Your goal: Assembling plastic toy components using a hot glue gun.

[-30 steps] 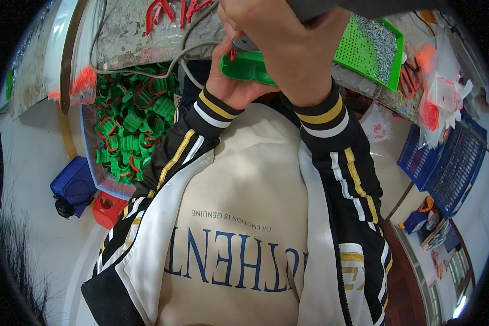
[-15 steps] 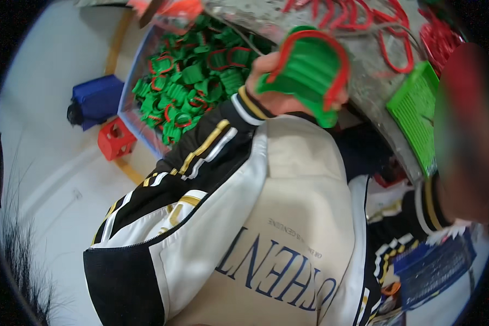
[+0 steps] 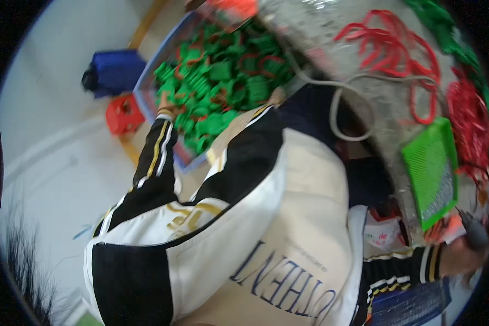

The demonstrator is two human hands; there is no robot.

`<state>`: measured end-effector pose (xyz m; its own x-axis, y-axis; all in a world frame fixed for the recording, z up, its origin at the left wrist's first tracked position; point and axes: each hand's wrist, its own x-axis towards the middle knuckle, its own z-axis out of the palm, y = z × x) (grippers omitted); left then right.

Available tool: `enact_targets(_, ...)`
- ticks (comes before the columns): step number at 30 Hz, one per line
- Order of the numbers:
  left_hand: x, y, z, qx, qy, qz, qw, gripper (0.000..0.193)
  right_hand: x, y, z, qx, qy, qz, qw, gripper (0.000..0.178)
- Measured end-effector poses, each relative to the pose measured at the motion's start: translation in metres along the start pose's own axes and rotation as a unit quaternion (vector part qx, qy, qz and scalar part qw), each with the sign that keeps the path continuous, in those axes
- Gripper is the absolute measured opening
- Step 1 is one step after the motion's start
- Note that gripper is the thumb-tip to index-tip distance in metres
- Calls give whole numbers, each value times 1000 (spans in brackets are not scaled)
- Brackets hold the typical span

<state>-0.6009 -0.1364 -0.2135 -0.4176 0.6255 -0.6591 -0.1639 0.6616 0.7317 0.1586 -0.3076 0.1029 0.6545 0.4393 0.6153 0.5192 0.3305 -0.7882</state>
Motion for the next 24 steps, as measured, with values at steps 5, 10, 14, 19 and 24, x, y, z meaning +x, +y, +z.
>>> enact_targets(5, -43, 36, 136, 164, 232, 455, 844, 40, 0, 28, -60, -183, 86, -92, 975, 39)
enact_targets(10, -260, 165, 338, 58, -243, 572, 781, 35, -5, -7, -26, -9, 166, 103, 981, 54)
enact_targets(14, -301, 167, 480, 159, -436, 636, 617, 45, -7, -5, -15, -34, 142, 35, 989, 56)
enact_targets(19, -269, 157, 635, 380, -187, 749, 509, 43, -7, -4, -33, -76, 144, -17, 987, 52)
enact_targets(24, -221, 153, 641, 406, -214, 713, 531, 26, -14, -19, -47, -98, 201, -79, 971, 42)
